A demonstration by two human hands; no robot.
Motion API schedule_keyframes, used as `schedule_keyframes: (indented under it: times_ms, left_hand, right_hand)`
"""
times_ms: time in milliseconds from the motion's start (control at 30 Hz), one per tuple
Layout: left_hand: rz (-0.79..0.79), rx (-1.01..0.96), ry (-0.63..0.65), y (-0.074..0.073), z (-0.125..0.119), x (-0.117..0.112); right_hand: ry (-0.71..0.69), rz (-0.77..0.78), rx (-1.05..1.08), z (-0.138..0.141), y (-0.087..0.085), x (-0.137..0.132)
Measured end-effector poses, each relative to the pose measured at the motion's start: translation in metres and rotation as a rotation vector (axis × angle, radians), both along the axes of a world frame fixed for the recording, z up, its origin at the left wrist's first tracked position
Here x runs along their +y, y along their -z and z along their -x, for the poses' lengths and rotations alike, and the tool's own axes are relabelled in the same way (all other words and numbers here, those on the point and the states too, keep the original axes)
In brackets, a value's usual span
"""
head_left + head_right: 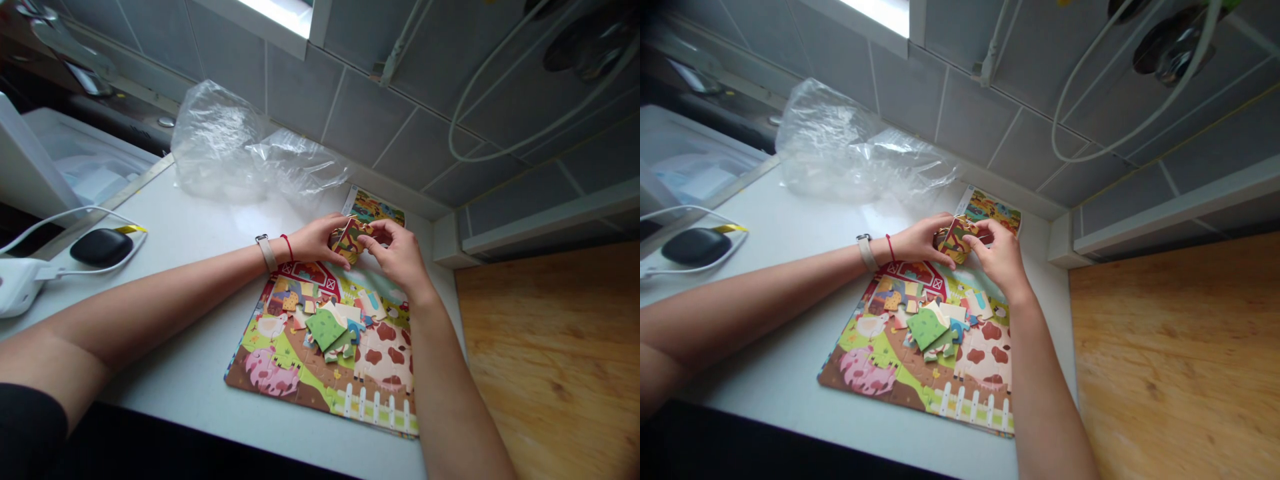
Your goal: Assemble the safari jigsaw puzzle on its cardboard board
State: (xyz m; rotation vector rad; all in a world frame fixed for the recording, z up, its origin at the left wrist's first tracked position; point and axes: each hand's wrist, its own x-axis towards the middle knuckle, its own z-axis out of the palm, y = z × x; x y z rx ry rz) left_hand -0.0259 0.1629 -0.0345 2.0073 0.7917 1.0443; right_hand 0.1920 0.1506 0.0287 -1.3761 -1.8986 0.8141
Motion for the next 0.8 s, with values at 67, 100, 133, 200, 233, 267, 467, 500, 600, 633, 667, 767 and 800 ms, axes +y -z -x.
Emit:
schedule_keyframes:
  times_ms: [67, 100, 133, 200, 233, 267, 467, 500, 600, 633, 667, 767, 800]
  left_hand:
    - [0.022, -0.008, -0.014, 0.001, 0.000, 0.000]
    - [0.039, -0.015, -0.019, 0.002, 0.001, -0.001]
    - [0.059, -0.024, -0.022, 0.002, 0.001, -0.001]
    - [0.103, -0.046, -0.025, 0.002, 0.000, -0.002]
    - [0.127, -0.058, -0.027, 0.001, 0.000, -0.002]
    - [0.148, -0.069, -0.031, 0.000, 0.000, -0.002]
    - [0.191, -0.102, -0.025, -0.008, -0.002, -0.004]
    - [0.188, -0.116, -0.022, -0.008, -0.002, -0.004]
    - [0.142, -0.100, -0.038, -0.006, -0.002, -0.003]
    - [0.121, -0.085, -0.049, -0.005, -0.002, -0.003]
    - [0.107, -0.072, -0.057, -0.004, -0.001, -0.003]
    - [0.160, -0.115, -0.040, -0.004, -0.002, -0.003]
    - [0.204, -0.143, -0.014, -0.005, -0.002, -0.004]
  right_hand:
    - [0.043, -0.005, 0.056, -0.002, 0.004, 0.003]
    - [0.069, 0.002, 0.094, -0.002, 0.005, 0.004]
    - [0.094, 0.017, 0.140, -0.002, 0.006, 0.005]
    - [0.135, 0.063, 0.234, -0.002, 0.007, 0.006]
    - [0.150, 0.088, 0.276, -0.002, 0.007, 0.006]
    - [0.159, 0.112, 0.312, -0.001, 0.006, 0.005]
    - [0.049, 0.169, 0.308, 0.003, 0.003, 0.001]
    - [0.039, 0.159, 0.289, 0.004, 0.004, 0.001]
    - [0.063, 0.137, 0.288, 0.005, 0.005, 0.002]
    - [0.084, 0.126, 0.304, 0.005, 0.006, 0.003]
    - [0.109, 0.112, 0.327, 0.004, 0.005, 0.004]
    - [0.165, 0.069, 0.402, 0.001, 0.001, 0.005]
    - [0.167, 0.059, 0.422, -0.001, -0.003, 0.005]
